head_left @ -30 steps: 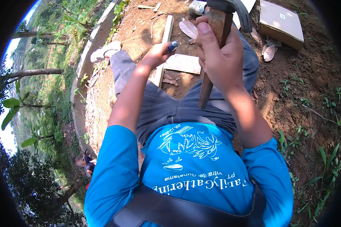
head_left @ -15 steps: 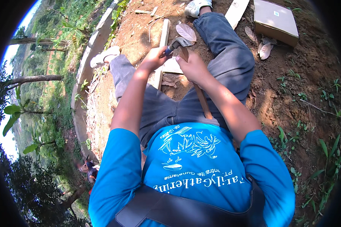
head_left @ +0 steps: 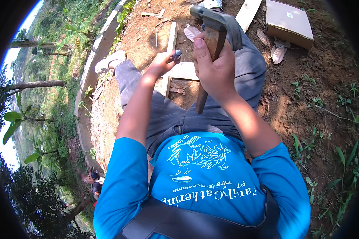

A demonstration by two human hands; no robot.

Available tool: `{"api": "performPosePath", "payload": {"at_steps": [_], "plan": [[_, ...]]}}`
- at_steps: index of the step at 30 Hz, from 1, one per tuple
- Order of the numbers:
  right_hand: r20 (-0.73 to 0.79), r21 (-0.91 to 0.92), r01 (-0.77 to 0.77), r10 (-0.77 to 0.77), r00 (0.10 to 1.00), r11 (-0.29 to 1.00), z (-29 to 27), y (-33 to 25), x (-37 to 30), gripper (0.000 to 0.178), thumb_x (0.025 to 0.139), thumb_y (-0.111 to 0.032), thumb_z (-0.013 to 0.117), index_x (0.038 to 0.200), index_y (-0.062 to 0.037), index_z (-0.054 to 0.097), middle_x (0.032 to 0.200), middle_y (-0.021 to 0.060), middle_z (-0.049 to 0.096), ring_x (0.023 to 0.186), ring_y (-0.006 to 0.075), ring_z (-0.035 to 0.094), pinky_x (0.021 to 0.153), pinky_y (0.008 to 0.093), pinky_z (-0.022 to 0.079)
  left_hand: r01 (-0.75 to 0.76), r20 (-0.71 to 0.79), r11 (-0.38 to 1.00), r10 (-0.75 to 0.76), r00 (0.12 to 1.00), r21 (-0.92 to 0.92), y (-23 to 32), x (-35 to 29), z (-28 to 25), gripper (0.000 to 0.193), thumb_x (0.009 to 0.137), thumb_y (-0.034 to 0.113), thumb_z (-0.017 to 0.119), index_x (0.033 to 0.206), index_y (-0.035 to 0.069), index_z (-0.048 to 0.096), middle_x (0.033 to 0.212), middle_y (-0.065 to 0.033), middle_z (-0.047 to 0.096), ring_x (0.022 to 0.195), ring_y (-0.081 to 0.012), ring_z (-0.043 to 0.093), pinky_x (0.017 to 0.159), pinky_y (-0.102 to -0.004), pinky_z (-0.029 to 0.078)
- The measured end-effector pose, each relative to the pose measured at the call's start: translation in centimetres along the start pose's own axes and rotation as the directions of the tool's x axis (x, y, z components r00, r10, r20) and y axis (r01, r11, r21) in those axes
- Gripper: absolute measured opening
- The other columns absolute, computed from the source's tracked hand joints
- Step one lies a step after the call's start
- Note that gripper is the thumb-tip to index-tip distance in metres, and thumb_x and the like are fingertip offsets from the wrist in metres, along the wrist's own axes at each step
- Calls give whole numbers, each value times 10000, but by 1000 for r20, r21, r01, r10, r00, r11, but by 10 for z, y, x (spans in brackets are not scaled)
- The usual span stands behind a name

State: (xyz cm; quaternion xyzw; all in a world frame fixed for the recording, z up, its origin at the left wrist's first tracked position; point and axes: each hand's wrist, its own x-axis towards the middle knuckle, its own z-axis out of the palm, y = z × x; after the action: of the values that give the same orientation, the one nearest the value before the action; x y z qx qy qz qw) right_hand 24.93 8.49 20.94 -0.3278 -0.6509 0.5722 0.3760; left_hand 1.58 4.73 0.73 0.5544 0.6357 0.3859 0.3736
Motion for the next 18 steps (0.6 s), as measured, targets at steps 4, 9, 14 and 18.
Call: {"api": "performPosePath", "payload": {"at_steps": [4, 9, 14, 18], "plan": [[227, -234, -172, 225, 948, 957, 12, 96, 19, 284, 954, -257, 610, 1035, 14, 637, 842, 177, 687, 802, 343, 686, 727, 406, 515, 43, -1, 999, -44, 999, -24, 5, 5, 3, 239, 888, 1, 634, 1125, 36, 642, 944, -69, 724, 913, -92, 655, 848, -284, 516], [23, -27, 53, -52, 998, 998, 4, 24, 5, 275, 974, -271, 614, 1020, 0, 610, 731, 41, 604, 704, 152, 616, 676, 367, 494, 54, -22, 995, -56, 998, -78, 24, -5, 3, 238, 890, -46, 631, 1117, 22, 653, 953, -47, 717, 913, -91, 664, 850, -264, 523], [131, -167, -22, 44, 990, 986, 18, 68, 17, 274, 973, -275, 632, 1005, -3, 629, 703, 13, 581, 677, 97, 581, 632, 309, 465, 21, -44, 991, -27, 999, -129, -2, 5, -8, 262, 888, -23, 658, 1145, 25, 659, 975, -38, 719, 956, -103, 673, 865, -269, 528], [29, -64, 29, -27, 999, 998, 17, 33, 7, 271, 975, -264, 620, 1006, 6, 623, 745, 44, 598, 716, 136, 583, 665, 341, 467, -13, -13, 991, 12, 1000, -136, 1, 3, 0, 306, 890, 3, 665, 1195, 31, 647, 1005, -39, 729, 957, -112, 674, 863, -282, 521]]}}
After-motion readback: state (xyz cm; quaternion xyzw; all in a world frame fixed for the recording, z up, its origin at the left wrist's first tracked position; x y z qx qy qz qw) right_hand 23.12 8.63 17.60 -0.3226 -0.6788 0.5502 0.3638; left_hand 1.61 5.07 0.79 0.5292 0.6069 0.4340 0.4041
